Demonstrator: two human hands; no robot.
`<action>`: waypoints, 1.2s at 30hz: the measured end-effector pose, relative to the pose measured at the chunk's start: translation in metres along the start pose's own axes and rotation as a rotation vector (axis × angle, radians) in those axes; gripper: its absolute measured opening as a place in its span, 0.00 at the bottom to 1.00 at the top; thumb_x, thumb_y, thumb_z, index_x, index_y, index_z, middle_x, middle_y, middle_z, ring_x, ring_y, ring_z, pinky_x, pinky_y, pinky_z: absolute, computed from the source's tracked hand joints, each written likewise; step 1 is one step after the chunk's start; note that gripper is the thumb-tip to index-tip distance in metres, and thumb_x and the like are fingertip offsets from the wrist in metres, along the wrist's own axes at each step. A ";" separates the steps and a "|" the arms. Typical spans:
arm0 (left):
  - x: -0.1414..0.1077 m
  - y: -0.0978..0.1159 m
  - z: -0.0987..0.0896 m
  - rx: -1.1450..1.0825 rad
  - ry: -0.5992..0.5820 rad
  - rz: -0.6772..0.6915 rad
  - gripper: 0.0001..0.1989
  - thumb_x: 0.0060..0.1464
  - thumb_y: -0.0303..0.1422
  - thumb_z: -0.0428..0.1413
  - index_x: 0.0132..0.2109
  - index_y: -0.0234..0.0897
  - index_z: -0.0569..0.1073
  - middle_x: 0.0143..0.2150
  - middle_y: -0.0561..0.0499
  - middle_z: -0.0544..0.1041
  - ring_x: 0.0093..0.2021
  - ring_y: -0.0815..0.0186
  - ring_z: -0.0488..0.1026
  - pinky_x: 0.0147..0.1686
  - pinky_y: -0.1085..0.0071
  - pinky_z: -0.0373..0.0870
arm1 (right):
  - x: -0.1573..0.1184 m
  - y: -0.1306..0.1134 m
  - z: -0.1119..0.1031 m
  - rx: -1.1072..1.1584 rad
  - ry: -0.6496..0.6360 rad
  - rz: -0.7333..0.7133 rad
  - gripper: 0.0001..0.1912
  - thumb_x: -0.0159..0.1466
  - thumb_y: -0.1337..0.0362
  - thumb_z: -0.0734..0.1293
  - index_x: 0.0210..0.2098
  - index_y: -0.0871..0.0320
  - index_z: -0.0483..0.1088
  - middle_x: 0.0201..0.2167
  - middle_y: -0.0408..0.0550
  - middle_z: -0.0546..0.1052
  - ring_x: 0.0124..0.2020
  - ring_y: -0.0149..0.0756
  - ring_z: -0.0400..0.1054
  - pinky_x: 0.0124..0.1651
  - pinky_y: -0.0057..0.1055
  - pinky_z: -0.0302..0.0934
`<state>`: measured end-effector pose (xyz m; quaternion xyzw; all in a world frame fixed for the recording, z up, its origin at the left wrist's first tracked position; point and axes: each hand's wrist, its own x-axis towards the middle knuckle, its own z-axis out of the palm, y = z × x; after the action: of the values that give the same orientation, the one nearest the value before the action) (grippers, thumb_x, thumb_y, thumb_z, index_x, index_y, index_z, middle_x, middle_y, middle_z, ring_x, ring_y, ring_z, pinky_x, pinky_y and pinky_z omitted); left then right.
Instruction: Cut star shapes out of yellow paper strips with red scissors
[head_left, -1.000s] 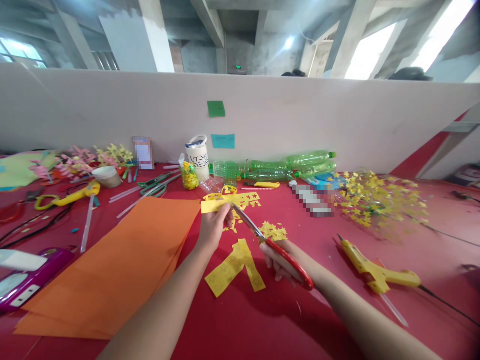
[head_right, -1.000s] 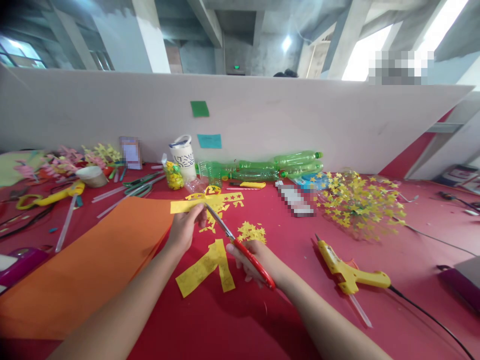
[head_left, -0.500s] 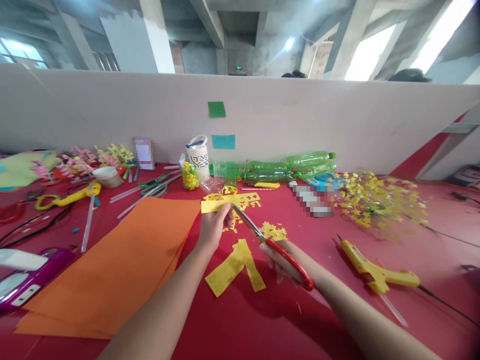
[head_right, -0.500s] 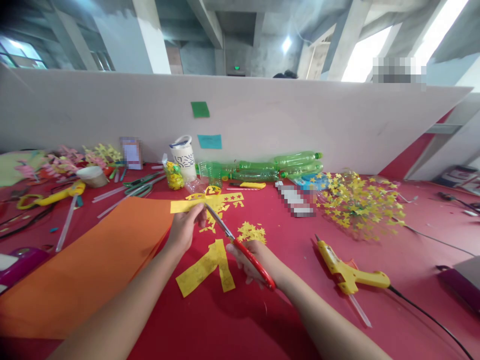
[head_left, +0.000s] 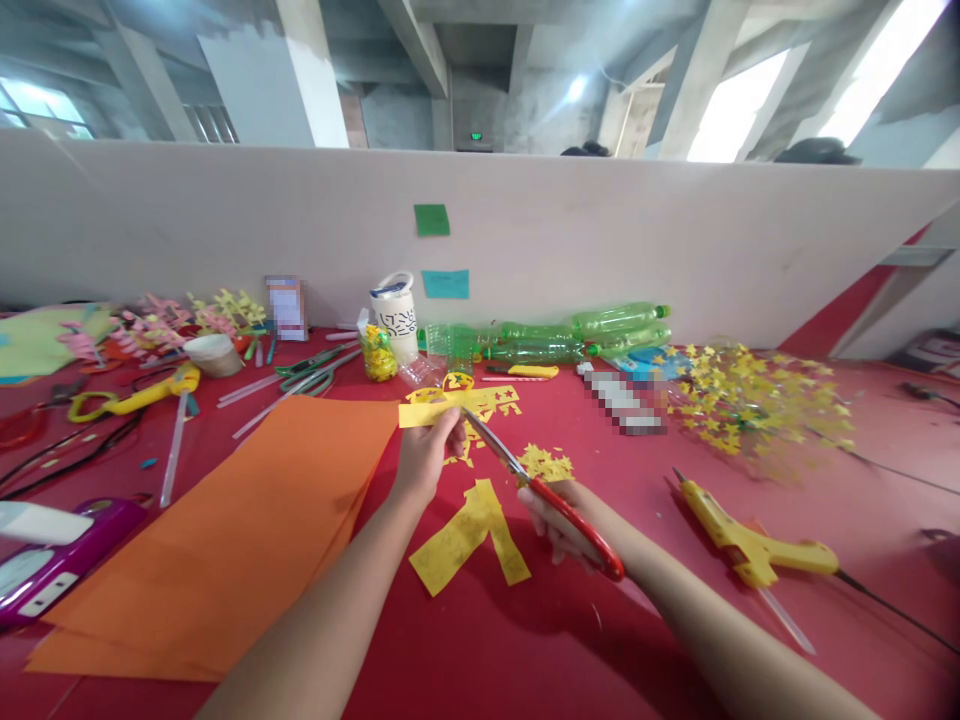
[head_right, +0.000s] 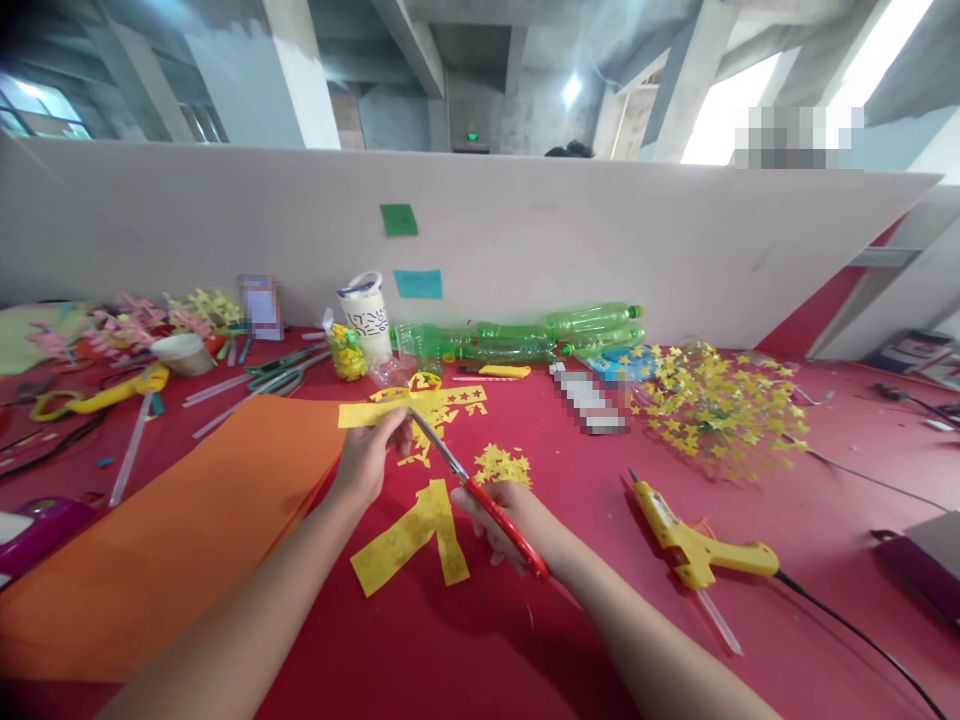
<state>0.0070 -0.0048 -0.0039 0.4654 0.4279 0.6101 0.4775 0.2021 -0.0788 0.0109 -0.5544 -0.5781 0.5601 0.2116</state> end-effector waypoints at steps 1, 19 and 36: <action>0.000 0.000 0.000 -0.003 -0.006 0.004 0.14 0.51 0.39 0.56 0.24 0.34 0.71 0.19 0.54 0.70 0.18 0.73 0.65 0.21 0.75 0.63 | 0.000 0.000 0.000 -0.008 0.003 0.004 0.22 0.60 0.48 0.64 0.20 0.58 0.61 0.05 0.33 0.56 0.07 0.25 0.54 0.16 0.24 0.57; -0.021 0.003 0.017 0.147 -0.026 0.080 0.18 0.57 0.45 0.50 0.26 0.38 0.67 0.21 0.54 0.67 0.21 0.71 0.64 0.22 0.75 0.62 | 0.000 0.007 0.006 0.100 -0.031 -0.092 0.21 0.62 0.47 0.63 0.24 0.59 0.63 0.07 0.32 0.58 0.08 0.23 0.54 0.24 0.26 0.63; -0.026 0.000 0.023 0.154 -0.021 0.173 0.16 0.60 0.44 0.49 0.28 0.38 0.64 0.22 0.56 0.66 0.21 0.73 0.63 0.23 0.75 0.62 | -0.001 0.003 0.018 0.153 -0.020 -0.064 0.24 0.61 0.43 0.61 0.22 0.57 0.61 0.06 0.33 0.58 0.06 0.24 0.53 0.17 0.24 0.58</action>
<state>0.0320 -0.0286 -0.0039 0.5422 0.4268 0.6094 0.3905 0.1879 -0.0883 0.0031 -0.5123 -0.5531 0.6011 0.2652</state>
